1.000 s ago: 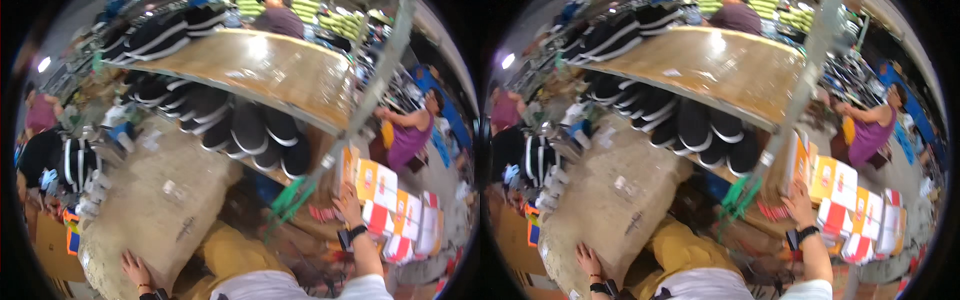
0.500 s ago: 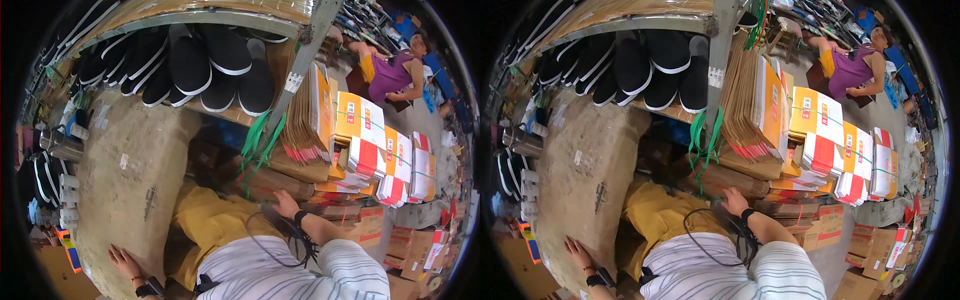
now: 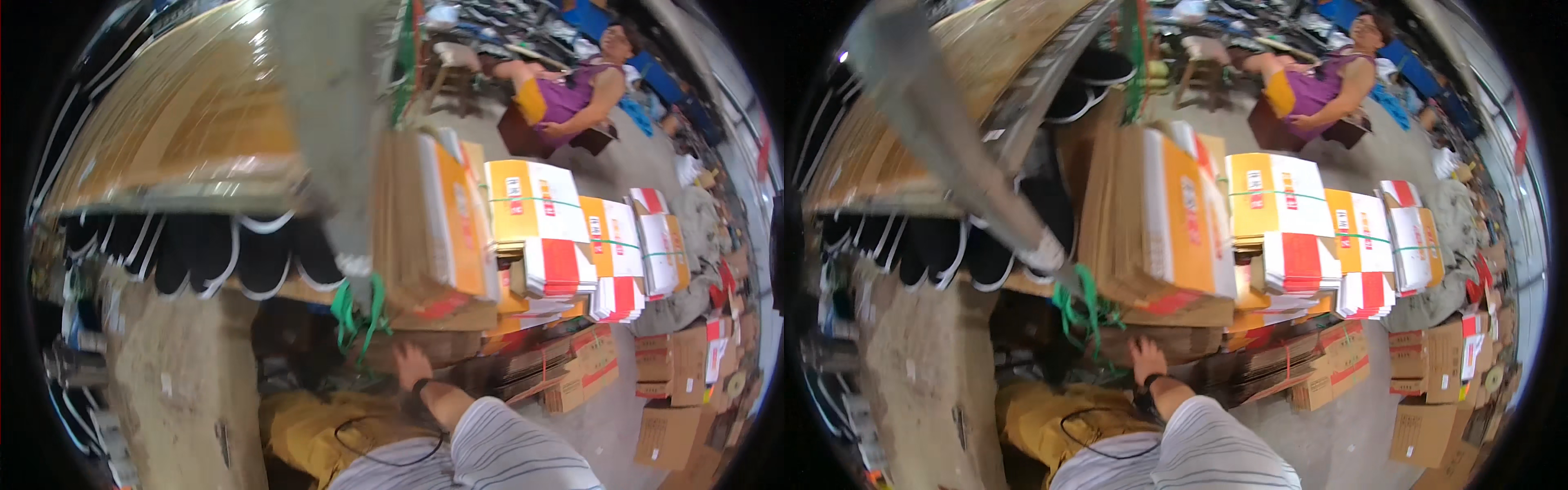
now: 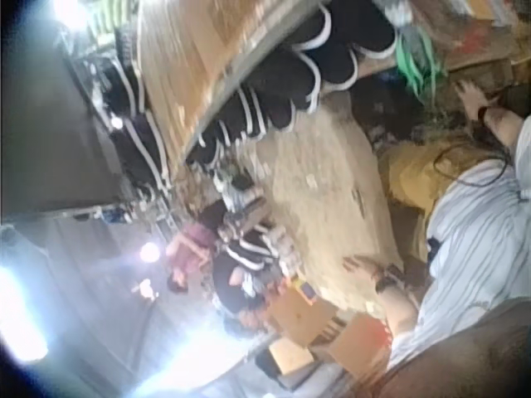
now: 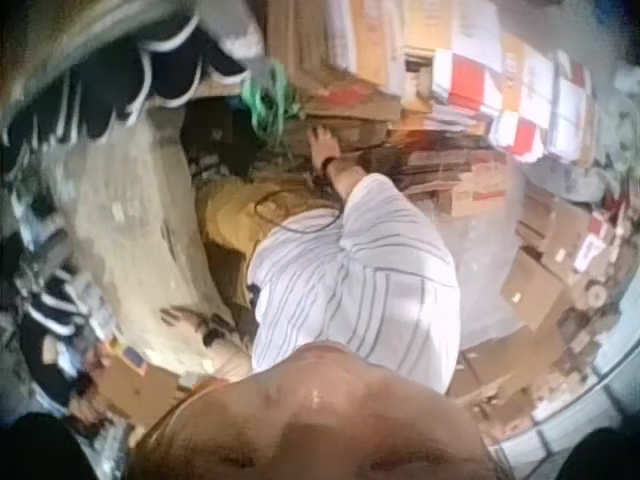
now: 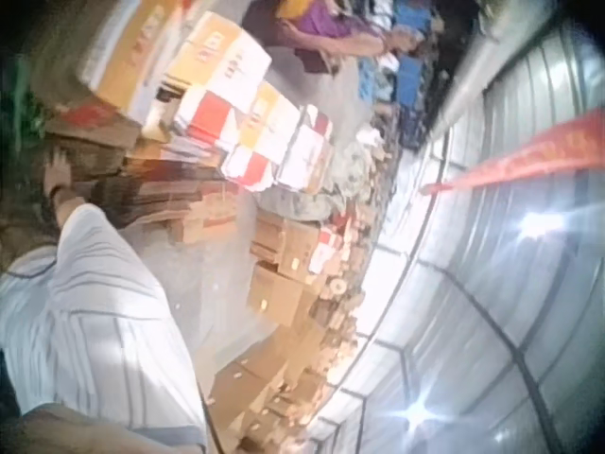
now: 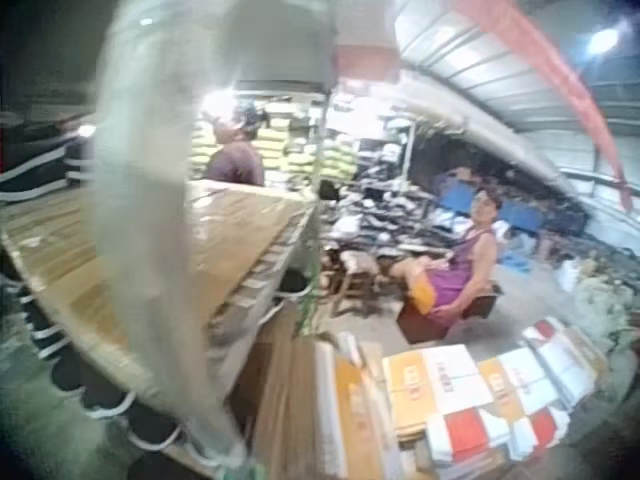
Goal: Assembling shoe boxes, placing shoes inside, and organizing them for shipping.
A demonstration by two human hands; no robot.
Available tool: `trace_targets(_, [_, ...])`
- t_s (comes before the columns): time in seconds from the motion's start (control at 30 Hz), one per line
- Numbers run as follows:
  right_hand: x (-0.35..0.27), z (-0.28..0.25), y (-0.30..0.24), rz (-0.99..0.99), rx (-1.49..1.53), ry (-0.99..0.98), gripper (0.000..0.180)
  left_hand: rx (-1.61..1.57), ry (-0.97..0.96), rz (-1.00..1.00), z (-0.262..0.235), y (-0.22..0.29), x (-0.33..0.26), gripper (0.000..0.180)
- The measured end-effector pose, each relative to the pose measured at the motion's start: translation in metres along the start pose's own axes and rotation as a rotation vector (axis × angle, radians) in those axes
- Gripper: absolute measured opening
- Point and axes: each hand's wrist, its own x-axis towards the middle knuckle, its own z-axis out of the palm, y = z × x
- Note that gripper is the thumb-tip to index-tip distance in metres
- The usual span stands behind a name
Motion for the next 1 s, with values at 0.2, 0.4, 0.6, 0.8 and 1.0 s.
trace_targets(0.2, [-0.005,0.015,-0.002,-0.396,-0.093,-0.096,0.043,-0.015,0.034,-0.049,-0.036,0.035,0.010,0.043])
trace_targets(0.4, [-0.016,0.024,0.007,-0.308,-0.147,-0.323,0.030,0.087,0.096,0.080,-0.034,0.031,0.007,0.045])
trace_targets(0.6, [0.012,0.015,0.007,-0.261,-0.137,-0.419,0.025,0.078,-0.030,-0.120,-0.059,0.053,0.011,0.046])
trace_targets(0.8, [0.034,-0.036,-0.018,-0.562,-0.184,-0.383,0.027,0.217,-0.082,-0.021,-0.056,0.048,0.013,0.047])
trace_targets(1.0, [0.017,-0.158,-0.042,-0.664,-0.274,-0.451,0.021,0.406,-0.005,0.157,0.028,-0.040,0.010,0.047])
